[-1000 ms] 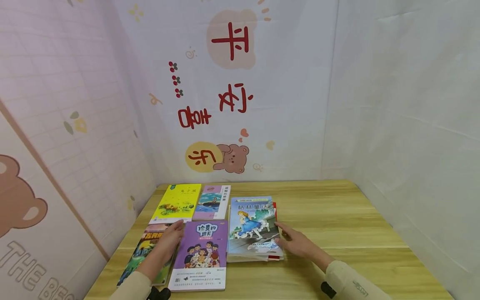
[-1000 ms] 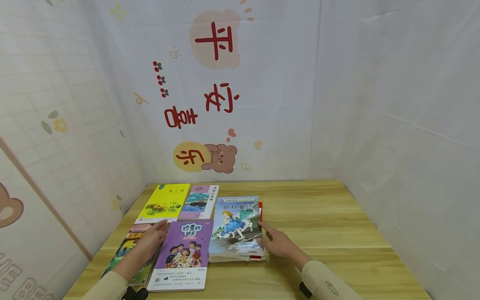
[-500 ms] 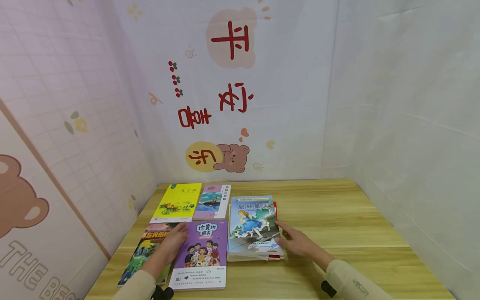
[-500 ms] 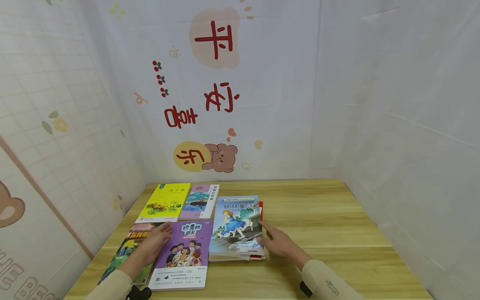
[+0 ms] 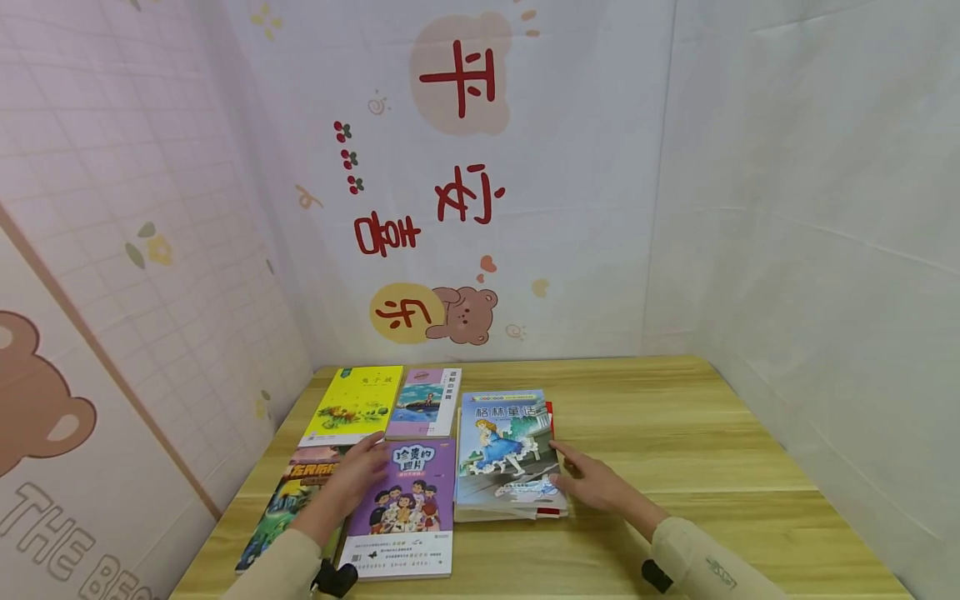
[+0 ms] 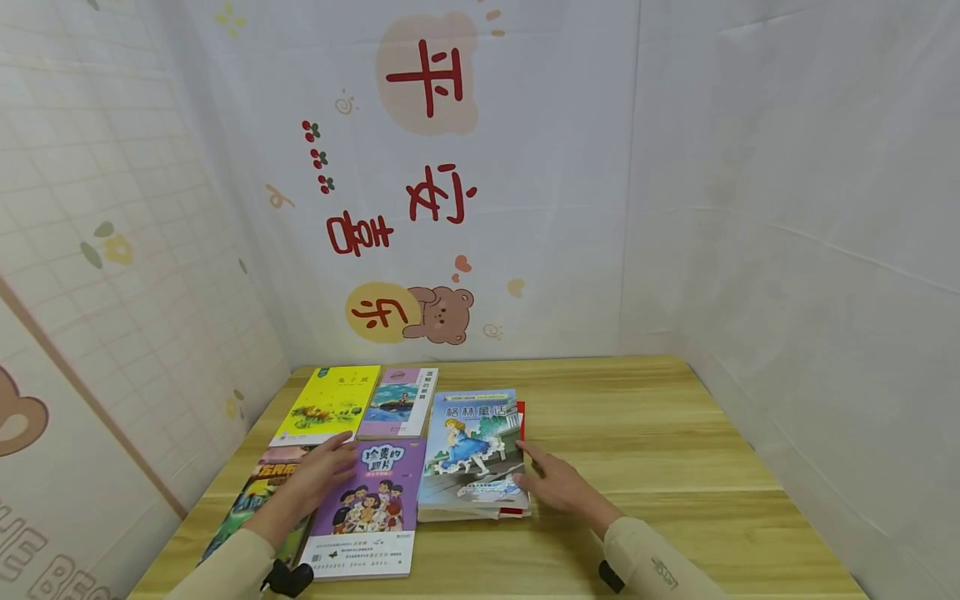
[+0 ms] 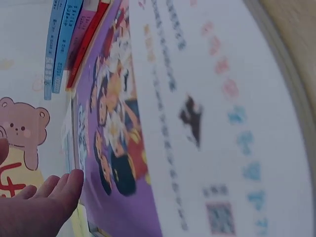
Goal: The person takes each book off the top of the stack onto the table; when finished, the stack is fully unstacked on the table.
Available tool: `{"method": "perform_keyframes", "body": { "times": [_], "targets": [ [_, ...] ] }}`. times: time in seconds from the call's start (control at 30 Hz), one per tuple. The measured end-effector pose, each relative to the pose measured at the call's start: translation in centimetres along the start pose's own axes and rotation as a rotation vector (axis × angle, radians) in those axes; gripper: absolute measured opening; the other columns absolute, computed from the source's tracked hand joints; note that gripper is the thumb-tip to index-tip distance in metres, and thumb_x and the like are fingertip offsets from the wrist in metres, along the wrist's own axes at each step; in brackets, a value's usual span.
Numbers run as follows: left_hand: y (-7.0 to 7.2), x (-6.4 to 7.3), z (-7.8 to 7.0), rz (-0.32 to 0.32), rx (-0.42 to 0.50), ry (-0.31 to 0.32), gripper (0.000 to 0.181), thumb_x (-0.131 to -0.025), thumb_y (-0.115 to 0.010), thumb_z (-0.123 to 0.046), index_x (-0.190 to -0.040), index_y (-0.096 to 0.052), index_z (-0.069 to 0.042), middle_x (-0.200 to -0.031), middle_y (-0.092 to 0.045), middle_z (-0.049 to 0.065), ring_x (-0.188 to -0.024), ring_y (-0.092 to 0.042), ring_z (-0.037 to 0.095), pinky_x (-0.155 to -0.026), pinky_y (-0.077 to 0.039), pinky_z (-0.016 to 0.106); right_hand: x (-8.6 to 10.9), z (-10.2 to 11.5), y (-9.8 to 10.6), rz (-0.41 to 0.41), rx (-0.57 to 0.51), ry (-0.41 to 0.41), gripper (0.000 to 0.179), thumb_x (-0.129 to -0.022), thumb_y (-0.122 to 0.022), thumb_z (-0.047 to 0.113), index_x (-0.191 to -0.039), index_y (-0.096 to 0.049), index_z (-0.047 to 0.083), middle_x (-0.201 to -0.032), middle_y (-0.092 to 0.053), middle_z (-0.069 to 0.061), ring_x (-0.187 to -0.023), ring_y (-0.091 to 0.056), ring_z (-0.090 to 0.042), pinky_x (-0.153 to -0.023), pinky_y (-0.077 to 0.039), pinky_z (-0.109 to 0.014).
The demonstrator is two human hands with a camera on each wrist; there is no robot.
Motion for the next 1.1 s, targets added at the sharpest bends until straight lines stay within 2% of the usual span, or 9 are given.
{"method": "perform_keyframes", "body": {
  "times": [0.17,0.3,0.5,0.6,0.87,1.1],
  "targets": [
    [-2.2,-0.1,-0.6,0.032,0.009,-0.015,0.073,-0.099,-0.061,-0.020,-0.154,-0.021,0.005,-0.151,-0.031,0.034,-0.134,-0.038,0.050,-0.108,-0.034,0.058,-0.1,-0.1,-0.1,-0.026,-0.039,0.001,0.072,-0.097,-0.064,0.037,-0.155,-0.033,0.010,-0.137,-0.051,-0.031,-0.125,-0.050,-0.047,-0.101,-0.039,-0.062],
    [-4.4,0.0,-0.5,0.082,-0.012,-0.032,0.071,-0.099,-0.061,-0.019,-0.153,-0.023,0.006,-0.149,-0.034,0.034,-0.131,-0.041,0.051,-0.105,-0.038,0.058,0.0,0.0,-0.3,-0.052,-0.099,-0.004,0.077,-0.096,-0.065,0.034,-0.155,-0.027,0.000,-0.129,-0.057,-0.028,-0.119,-0.056,-0.043,-0.097,-0.043,-0.060],
    [-7.3,-0.1,-0.4,0.140,-0.022,-0.052,0.067,-0.098,-0.062,-0.011,-0.151,-0.025,0.009,-0.144,-0.037,0.037,-0.127,-0.047,0.048,-0.101,-0.044,0.055,-0.1,0.4,-0.7,-0.083,-0.187,-0.017,0.064,-0.098,-0.064,0.032,-0.147,-0.042,-0.003,-0.126,-0.062,-0.019,-0.115,-0.058,-0.035,-0.097,-0.045,-0.056],
    [-8.3,0.1,-0.1,0.164,-0.019,-0.042,0.067,-0.097,-0.063,-0.010,-0.151,-0.027,0.009,-0.145,-0.037,0.037,-0.126,-0.049,0.046,-0.100,-0.045,0.053,0.0,0.7,-0.8,-0.100,-0.194,-0.015,0.056,-0.098,-0.064,0.028,-0.141,-0.050,-0.004,-0.125,-0.063,-0.018,-0.115,-0.059,-0.034,-0.098,-0.044,-0.055],
    [-9.5,0.1,0.9,0.191,-0.092,-0.047,0.075,-0.090,-0.073,-0.012,-0.149,-0.031,0.008,-0.140,-0.044,0.035,-0.123,-0.051,0.045,-0.095,-0.049,0.050,0.3,0.6,-1.0,-0.097,-0.146,-0.013,0.046,-0.097,-0.064,0.025,-0.131,-0.060,-0.005,-0.125,-0.064,-0.019,-0.119,-0.057,-0.037,-0.101,-0.041,-0.056],
    [-10.2,0.3,1.0,0.194,-0.153,-0.072,0.075,-0.088,-0.076,-0.012,-0.148,-0.035,0.007,-0.136,-0.052,0.029,-0.118,-0.056,0.038,-0.093,-0.049,0.048,0.5,0.3,-1.0,-0.118,-0.204,-0.035,0.050,-0.096,-0.065,0.025,-0.136,-0.056,-0.004,-0.129,-0.062,-0.019,-0.122,-0.055,-0.037,-0.102,-0.042,-0.055]
  ]
}}
Point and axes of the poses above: each hand's wrist, its own x-axis away from the middle knuckle, its own y-axis out of the back of the hand, z = x × y, the point moved 6 cm from there along -x, towards the middle knuckle
